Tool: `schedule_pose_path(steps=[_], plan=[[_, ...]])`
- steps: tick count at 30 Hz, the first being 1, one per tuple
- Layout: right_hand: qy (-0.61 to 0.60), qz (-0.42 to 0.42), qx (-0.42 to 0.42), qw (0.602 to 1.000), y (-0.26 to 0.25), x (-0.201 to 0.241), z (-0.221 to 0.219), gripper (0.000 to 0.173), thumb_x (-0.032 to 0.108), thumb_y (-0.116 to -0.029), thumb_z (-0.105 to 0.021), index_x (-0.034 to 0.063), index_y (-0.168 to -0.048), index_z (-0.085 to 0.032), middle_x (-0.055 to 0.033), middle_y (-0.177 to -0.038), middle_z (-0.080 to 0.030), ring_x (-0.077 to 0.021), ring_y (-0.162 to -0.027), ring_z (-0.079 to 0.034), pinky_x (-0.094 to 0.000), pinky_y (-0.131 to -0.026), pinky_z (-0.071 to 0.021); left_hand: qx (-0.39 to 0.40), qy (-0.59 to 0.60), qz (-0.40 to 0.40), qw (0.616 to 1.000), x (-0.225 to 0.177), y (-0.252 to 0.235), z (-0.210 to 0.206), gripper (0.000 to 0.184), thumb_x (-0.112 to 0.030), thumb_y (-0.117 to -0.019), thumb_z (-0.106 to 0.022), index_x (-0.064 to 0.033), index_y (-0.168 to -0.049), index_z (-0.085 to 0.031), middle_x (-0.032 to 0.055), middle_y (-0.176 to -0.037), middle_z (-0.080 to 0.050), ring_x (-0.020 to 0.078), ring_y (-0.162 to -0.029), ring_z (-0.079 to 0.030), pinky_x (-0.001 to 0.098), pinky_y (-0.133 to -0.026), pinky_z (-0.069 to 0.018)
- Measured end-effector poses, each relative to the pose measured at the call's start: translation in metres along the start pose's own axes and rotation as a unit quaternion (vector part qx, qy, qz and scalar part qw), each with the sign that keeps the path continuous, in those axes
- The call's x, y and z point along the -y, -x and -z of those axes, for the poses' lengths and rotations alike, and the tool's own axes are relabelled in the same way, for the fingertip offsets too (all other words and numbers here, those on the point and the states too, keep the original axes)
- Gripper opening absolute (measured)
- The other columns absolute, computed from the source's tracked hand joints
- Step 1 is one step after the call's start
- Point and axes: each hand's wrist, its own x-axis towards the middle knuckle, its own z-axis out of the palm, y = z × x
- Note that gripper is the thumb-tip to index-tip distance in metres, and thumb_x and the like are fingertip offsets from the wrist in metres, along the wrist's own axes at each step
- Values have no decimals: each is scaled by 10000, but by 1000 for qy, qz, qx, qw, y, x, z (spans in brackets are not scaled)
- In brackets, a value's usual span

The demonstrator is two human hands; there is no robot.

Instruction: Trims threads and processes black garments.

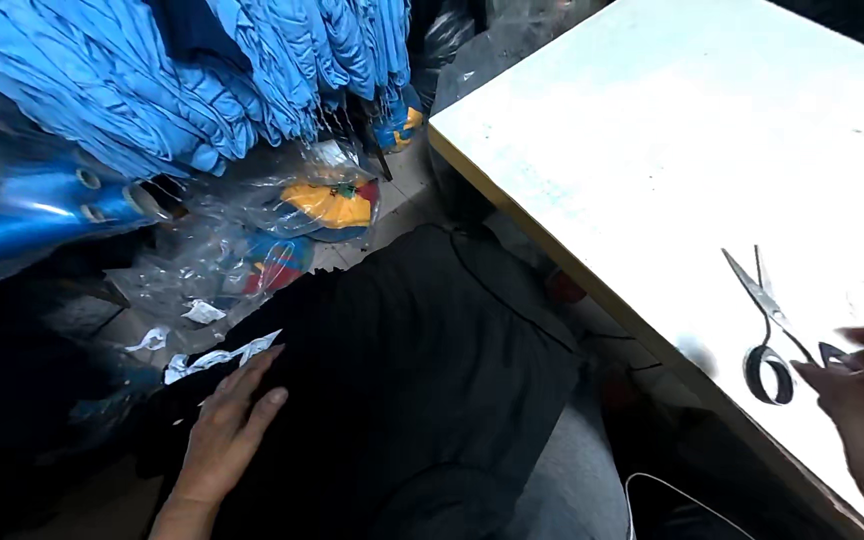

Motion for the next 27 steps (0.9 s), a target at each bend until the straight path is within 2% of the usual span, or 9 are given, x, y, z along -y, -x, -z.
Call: schedule_pose_path(steps=[2, 3, 5, 7, 9, 11, 17, 22, 27], plan=[[-129, -52, 113, 984, 26, 52, -24, 460, 352, -1023, -608, -67, -1211, -625, -155, -936, -706, -210, -761, -695, -404, -665, -600, -29, -17, -1, 999, -5, 5, -3, 892, -800, -945, -264, -154, -1495, -538, 124, -1527, -527, 383, -1439, -443, 660, -1142, -314], [-202, -130, 198, 950, 33, 65, -45, 497, 401, -1002, -635, -34, -1243, -622, -106, -920, -727, -187, -742, -722, -398, -668, -628, -43, -22, -3, 999, -6, 6, -5, 886, -795, -949, -266, -148, -1481, -554, 130, -1513, -540, 388, -1428, -456, 658, -1140, -320], [-342, -303, 288, 841, 39, 64, -102, 598, 435, -968, -678, -8, -1346, -540, -130, -1023, -727, -222, -829, -751, -406, -744, -649, -54, -29, -7, 998, -5, 8, -6, 874, -781, -958, -264, -141, -1472, -564, 132, -1508, -546, 391, -1425, -461, 653, -1144, -318], [-480, -410, 264, 729, 35, 58, -144, 646, 376, -983, -685, 9, -1449, -428, -165, -1182, -663, -245, -958, -715, -406, -809, -623, -59, -34, -18, 998, -6, 9, -7, 868, -759, -970, -261, -116, -1471, -559, 153, -1502, -547, 413, -1413, -466, 664, -1133, -320], [-554, -461, 207, 662, 27, 66, -164, 685, 368, -969, -706, 37, -1479, -391, -166, -1201, -667, -245, -1003, -708, -402, -828, -615, -65, -39, -26, 997, -7, 10, -7, 861, -746, -976, -257, -103, -1459, -567, 157, -1489, -557, 405, -1403, -480, 654, -1129, -328], [-571, -470, 175, 650, 17, 79, -166, 742, 332, -930, -760, 60, -1498, -367, -167, -1226, -663, -250, -1069, -696, -417, -890, -603, -72, -42, -20, 996, -8, 9, -8, 849, -724, -981, -257, -94, -1455, -570, 163, -1489, -556, 402, -1403, -483, 649, -1128, -333], [-584, -435, 82, 681, 13, 110, -145, 785, 160, -822, -861, 36, -1456, -415, -182, -1147, -683, -264, -993, -715, -413, -832, -617, -85, -37, -16, 996, -8, 10, -10, 809, -678, -995, -270, -78, -1439, -584, 181, -1477, -562, 409, -1402, -481, 652, -1126, -321], [-622, -405, 152, 652, 6, 102, -139, 321, 197, -874, -806, 30, -1126, -701, -143, -943, -752, -231, -865, -743, -384, -769, -627, -76, -50, -7, 996, -10, 10, -9, 844, -702, -987, -268, -63, -1444, -574, 189, -1486, -551, 413, -1405, -479, 649, -1137, -314], [-573, -431, 238, 655, 12, 59, -173, 566, 392, -946, -719, 66, -1376, -550, -128, -1211, -684, -231, -1129, -665, -415, -952, -563, -75, -72, -10, 994, -14, 9, -12, 845, -699, -989, -269, -53, -1445, -569, 200, -1489, -546, 428, -1404, -477, 664, -1132, -309]])
